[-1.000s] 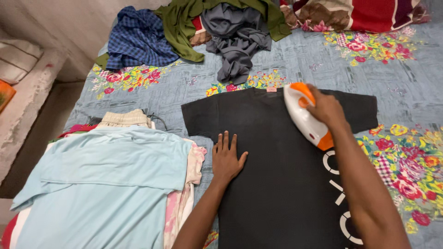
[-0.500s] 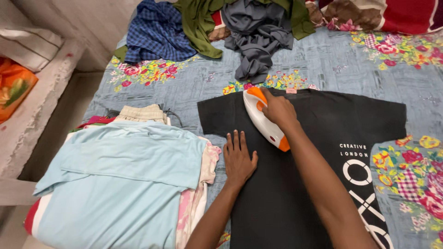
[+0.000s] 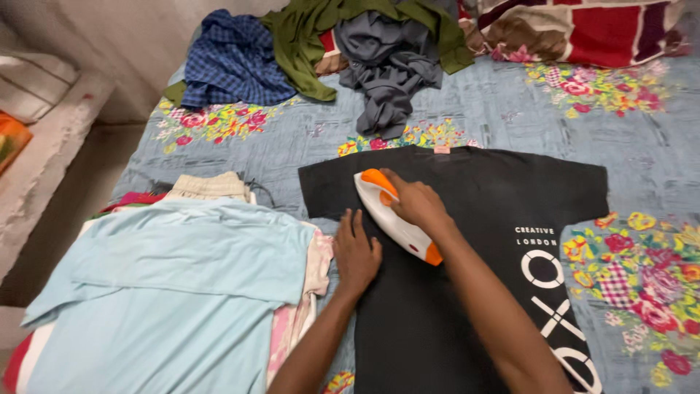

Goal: The person irons a black t-shirt and then a green long-sleeved shirt on a bed. They smooth the garments with their hands, use an electric iron to press the fabric, and button the collar of the green shirt.

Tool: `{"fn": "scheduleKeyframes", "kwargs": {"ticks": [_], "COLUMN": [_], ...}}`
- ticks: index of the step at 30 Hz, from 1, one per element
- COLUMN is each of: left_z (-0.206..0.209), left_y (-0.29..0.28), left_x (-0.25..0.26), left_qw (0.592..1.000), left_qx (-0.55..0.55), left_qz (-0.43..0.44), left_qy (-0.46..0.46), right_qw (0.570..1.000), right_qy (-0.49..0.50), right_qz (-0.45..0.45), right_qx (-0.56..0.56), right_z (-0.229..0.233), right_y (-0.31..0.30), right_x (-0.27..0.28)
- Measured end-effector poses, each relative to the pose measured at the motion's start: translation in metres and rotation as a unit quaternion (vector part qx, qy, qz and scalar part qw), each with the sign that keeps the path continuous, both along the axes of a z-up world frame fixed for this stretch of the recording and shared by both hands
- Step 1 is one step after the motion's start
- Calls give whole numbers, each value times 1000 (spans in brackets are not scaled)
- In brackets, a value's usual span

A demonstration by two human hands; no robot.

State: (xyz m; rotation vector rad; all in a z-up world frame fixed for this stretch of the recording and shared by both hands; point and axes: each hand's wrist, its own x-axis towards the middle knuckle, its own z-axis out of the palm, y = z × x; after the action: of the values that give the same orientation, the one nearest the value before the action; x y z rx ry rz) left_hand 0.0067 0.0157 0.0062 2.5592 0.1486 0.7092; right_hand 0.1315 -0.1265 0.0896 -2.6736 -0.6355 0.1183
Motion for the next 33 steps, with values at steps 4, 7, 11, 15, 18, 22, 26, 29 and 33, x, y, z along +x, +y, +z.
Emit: {"fn": "scheduleKeyframes", "kwargs": {"ticks": [4,7,11,15,18,22,26,29,33], "left_z": [13,11,-8,-19,-22,-24,-23,-19,-18], "left_y": [37,69,86,90,91,92,91,90,91], "left_x": [25,50,53,58,59,60,62,60,60], "left_qw": [995,993,988,987,987,985,988,989,989], "left_qx": [84,108,129,125,126,136,112,92,85], "left_qz": [-20,27,66,71,73,76,75,70,71], "left_qy": [-59,33,52,67,75,77,80,96,102], "right_qw": [998,996,991,991,989,989,993,981,976], "right_qy": [15,-19,2,-8,53,66,57,148,188], "right_qz": [-68,-88,-131,-123,-112,-107,-91,-89,-62], "right_qx": [4,26,36,58,75,76,57,87,87], "right_z": [13,8,-3,-15,-18,-20,-12,13,42], "right_y": [30,51,72,79,73,66,57,49,29], "right_x": [-2,8,37,54,49,18,-48,-104,-168]}}
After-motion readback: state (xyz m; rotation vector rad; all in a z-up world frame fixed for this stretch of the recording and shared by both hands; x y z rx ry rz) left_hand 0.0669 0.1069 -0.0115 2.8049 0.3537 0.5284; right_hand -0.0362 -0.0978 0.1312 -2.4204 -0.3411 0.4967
